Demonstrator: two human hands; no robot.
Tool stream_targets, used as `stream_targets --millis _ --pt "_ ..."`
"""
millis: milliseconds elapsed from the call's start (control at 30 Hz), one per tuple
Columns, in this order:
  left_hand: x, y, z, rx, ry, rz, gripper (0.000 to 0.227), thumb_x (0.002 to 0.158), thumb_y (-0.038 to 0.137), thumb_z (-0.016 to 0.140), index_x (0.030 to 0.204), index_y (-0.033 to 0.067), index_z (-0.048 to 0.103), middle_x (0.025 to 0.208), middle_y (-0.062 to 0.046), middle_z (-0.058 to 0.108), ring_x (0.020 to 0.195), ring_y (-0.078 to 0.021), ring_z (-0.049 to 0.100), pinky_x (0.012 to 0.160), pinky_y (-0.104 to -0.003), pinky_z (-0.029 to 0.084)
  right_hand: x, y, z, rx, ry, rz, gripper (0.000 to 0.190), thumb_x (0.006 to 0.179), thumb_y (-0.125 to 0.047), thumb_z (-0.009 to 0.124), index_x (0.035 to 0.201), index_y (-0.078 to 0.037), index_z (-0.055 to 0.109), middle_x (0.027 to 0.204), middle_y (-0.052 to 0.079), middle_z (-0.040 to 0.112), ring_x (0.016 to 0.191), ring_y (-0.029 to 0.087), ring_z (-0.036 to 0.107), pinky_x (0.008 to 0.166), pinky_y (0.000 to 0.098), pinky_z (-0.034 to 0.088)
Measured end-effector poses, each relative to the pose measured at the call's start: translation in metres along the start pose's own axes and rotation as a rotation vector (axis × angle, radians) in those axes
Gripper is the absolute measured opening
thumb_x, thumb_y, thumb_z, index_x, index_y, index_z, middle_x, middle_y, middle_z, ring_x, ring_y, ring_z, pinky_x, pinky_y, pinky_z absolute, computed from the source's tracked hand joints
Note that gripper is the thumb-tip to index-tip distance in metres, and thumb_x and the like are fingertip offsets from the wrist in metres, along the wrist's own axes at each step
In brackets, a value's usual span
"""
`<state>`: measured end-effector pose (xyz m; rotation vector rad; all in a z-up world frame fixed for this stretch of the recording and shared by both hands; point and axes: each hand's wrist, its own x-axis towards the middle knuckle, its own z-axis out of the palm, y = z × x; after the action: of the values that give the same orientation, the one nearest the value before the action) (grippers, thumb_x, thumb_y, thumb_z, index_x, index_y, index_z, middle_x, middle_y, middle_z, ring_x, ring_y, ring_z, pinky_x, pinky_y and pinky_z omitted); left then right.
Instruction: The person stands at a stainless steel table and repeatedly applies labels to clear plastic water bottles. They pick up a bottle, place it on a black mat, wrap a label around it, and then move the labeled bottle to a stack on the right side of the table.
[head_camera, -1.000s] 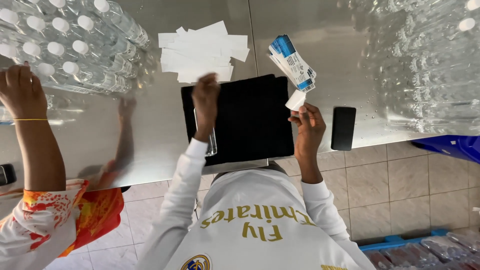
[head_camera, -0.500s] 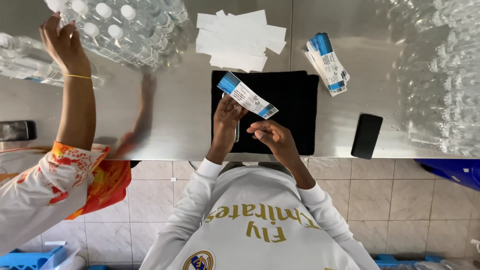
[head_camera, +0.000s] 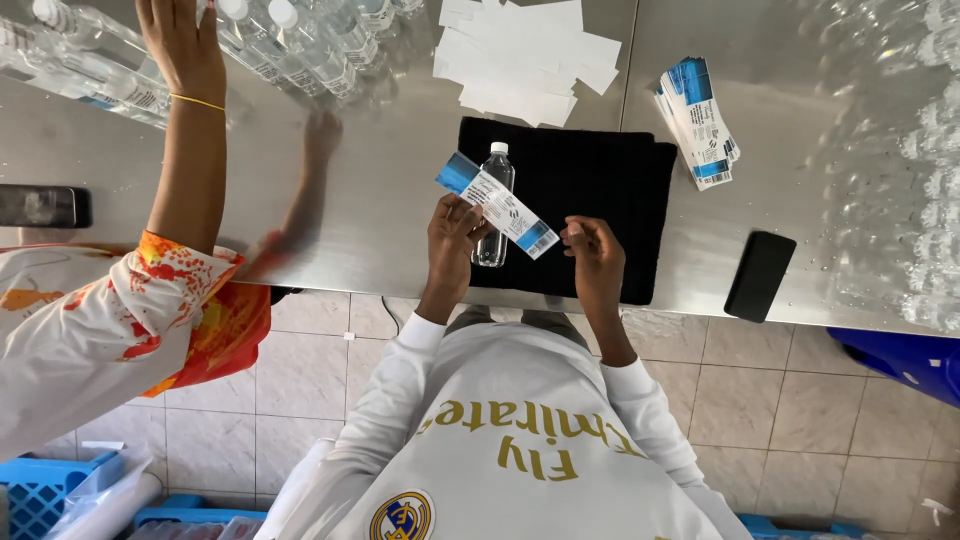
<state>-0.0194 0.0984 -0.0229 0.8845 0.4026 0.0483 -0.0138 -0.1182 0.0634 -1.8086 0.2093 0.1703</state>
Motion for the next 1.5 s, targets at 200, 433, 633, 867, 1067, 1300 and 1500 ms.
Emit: stream_targets --millis 200,433,633,867,1067,1300,1500 --pt "-0.011 0.005 -0.001 -0.169 0.218 -0.168 0.028 0.106 0.017 0.076 0.125 0.0037 0.059 0.102 -0.005 0.068 0.1 -0.0249 0.078 0.1 -0.049 0.068 0.011 0.097 0.014 0.104 -0.345 0.245 0.034 0.101 -0.019 0.079 0.126 0.001 0.071 0.106 0.021 0.077 0.1 0.026 0.075 0.083 0.0414 0.065" --pt "-0.038 0.008 0.002 -0.074 0.256 -0.251 0.032 0.101 0.02 0.083 0.114 0.0014 0.061 0.089 -0.003 0.065 0.09 -0.0212 0.078 0.1 -0.052 0.069 -0.006 0.104 0.057 0.507 -0.252 0.443 0.046 0.102 -0.02 0.083 0.135 0.004 0.064 0.121 0.021 0.074 0.106 0.028 0.076 0.091 0.047 0.068" --pt "-0.036 -0.028 -0.026 0.097 0.296 -0.209 0.036 0.101 0.023 0.085 0.121 0.0029 0.063 0.097 -0.002 0.055 0.106 -0.0262 0.074 0.108 -0.054 0.064 -0.004 0.102 0.066 0.48 -0.043 0.381 0.026 0.099 -0.012 0.085 0.114 0.007 0.075 0.095 0.016 0.076 0.089 0.028 0.079 0.077 0.0396 0.071" --pt "-0.037 -0.049 -0.041 0.336 0.337 -0.152 0.034 0.102 0.032 0.087 0.125 0.0124 0.071 0.112 -0.002 0.068 0.118 -0.015 0.064 0.108 -0.052 0.051 -0.009 0.096 0.068 0.444 -0.019 0.336 0.03 0.1 -0.018 0.088 0.117 0.005 0.078 0.101 0.018 0.08 0.101 0.032 0.079 0.089 0.0504 0.071" --pt "-0.037 -0.049 -0.041 0.288 0.353 -0.157 0.029 0.099 0.03 0.089 0.117 0.0145 0.072 0.103 0.001 0.07 0.102 -0.0079 0.061 0.098 -0.044 0.053 -0.01 0.094 0.068 0.479 -0.026 0.332 0.032 0.1 -0.016 0.086 0.119 0.007 0.076 0.103 0.024 0.08 0.103 0.041 0.079 0.092 0.0571 0.071" --pt "-0.036 -0.051 -0.04 0.295 0.352 -0.151 0.029 0.098 0.032 0.09 0.115 0.0141 0.075 0.103 0.001 0.073 0.097 -0.0069 0.061 0.095 -0.044 0.052 -0.008 0.092 0.066 0.436 -0.049 0.34 0.038 0.101 -0.016 0.085 0.125 0.01 0.072 0.112 0.029 0.078 0.11 0.047 0.076 0.097 0.0597 0.068" --pt "-0.034 -0.049 -0.037 0.301 0.361 -0.125 0.025 0.097 0.027 0.09 0.111 0.014 0.074 0.1 0.002 0.072 0.095 -0.0068 0.059 0.094 -0.042 0.052 -0.007 0.094 0.069 0.417 -0.024 0.36 0.034 0.1 -0.016 0.087 0.122 0.008 0.075 0.11 0.028 0.079 0.106 0.045 0.078 0.092 0.0556 0.07"
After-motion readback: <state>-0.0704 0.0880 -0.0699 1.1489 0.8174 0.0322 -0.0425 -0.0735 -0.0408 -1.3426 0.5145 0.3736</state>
